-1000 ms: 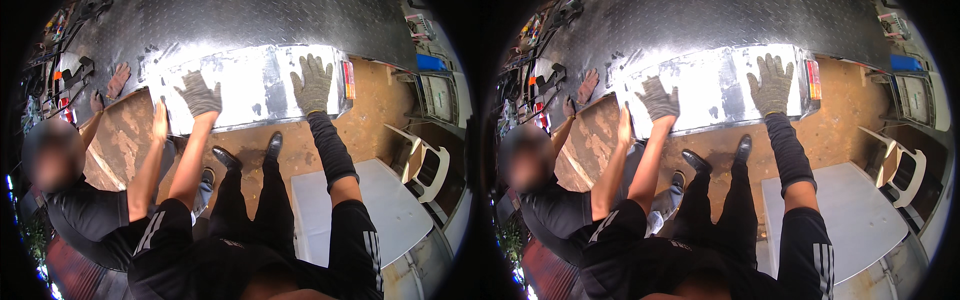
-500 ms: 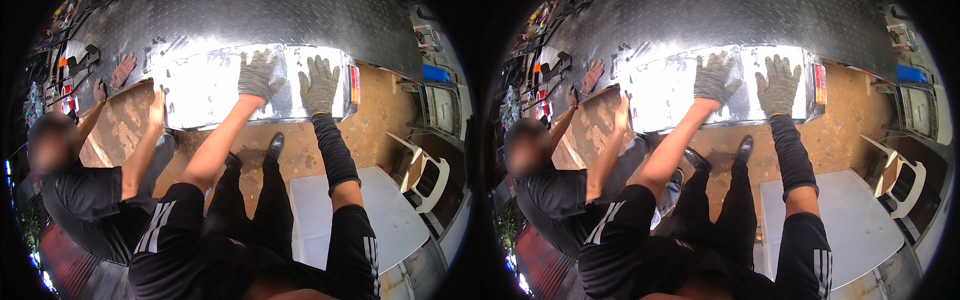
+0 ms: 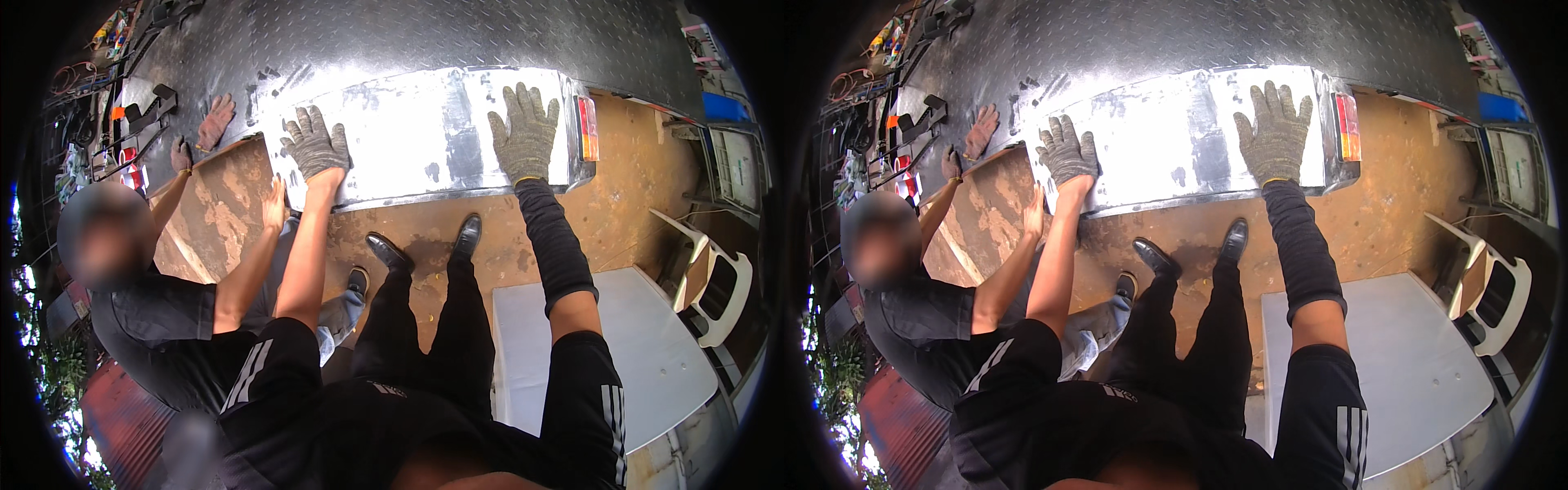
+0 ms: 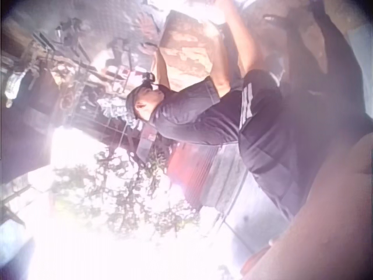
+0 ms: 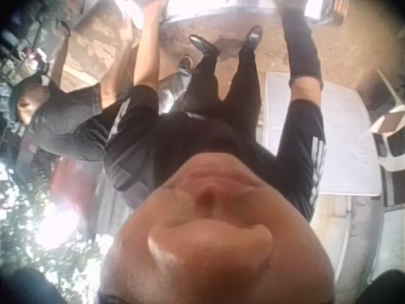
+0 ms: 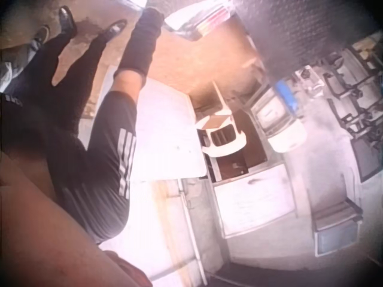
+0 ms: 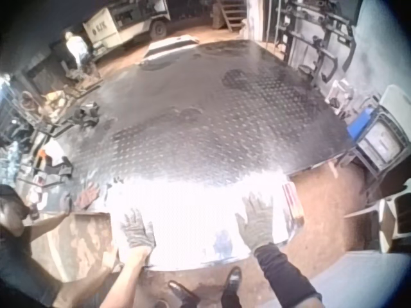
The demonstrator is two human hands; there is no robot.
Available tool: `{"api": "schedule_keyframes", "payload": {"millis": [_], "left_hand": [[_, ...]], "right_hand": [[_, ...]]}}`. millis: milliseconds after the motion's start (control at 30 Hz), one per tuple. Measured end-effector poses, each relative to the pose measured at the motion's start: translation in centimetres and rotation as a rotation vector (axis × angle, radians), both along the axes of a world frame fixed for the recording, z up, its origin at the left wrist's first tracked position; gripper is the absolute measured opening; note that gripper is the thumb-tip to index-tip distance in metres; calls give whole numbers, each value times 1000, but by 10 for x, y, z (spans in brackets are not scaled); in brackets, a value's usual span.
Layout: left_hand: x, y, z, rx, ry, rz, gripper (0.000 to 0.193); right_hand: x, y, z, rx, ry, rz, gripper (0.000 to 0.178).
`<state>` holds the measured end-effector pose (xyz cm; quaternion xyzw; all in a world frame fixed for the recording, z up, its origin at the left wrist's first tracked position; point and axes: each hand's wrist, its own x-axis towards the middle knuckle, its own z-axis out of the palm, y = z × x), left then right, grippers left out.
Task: The person cleans a large metal surface using a cloth and a sanding block. They wipe the surface repeatedly and then use the sanding block to smooth the area, working alongside another person.
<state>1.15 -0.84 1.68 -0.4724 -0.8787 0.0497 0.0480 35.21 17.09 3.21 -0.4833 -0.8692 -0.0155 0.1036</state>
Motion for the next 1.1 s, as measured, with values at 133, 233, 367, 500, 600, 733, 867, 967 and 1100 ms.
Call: {"api": "schedule_keyframes", "payload": {"millis": [133, 233, 367, 500, 600, 733, 867, 967, 1100], "left_hand": [[6, 14, 0, 25, -48, 94, 66], [14, 18, 6, 47, -66, 105, 62], [9, 14, 4, 67, -79, -8, 58], [7, 8, 1, 155, -169, -187, 53], [19, 8, 3, 43, -53, -191, 66], [60, -11, 1, -144, -24, -200, 85], [105, -27, 17, -202, -131, -222, 89], [104, -28, 22, -183, -168, -251, 87], [64, -25, 19, -77, -154, -252, 79]], "right_hand": [[0, -1, -1, 9, 7, 5, 59], [3, 0, -1, 9, -7, 1, 59], [0, 1, 1, 11, -13, 4, 60], [0, -1, 0, 9, -33, -7, 60], [1, 0, 1, 5, -9, -11, 60], [1, 0, -1, 7, 9, 3, 58], [1, -1, -1, 4, 31, 3, 58], [2, 1, -2, 9, 28, 4, 59], [0, 0, -2, -2, 16, 3, 60]]}}
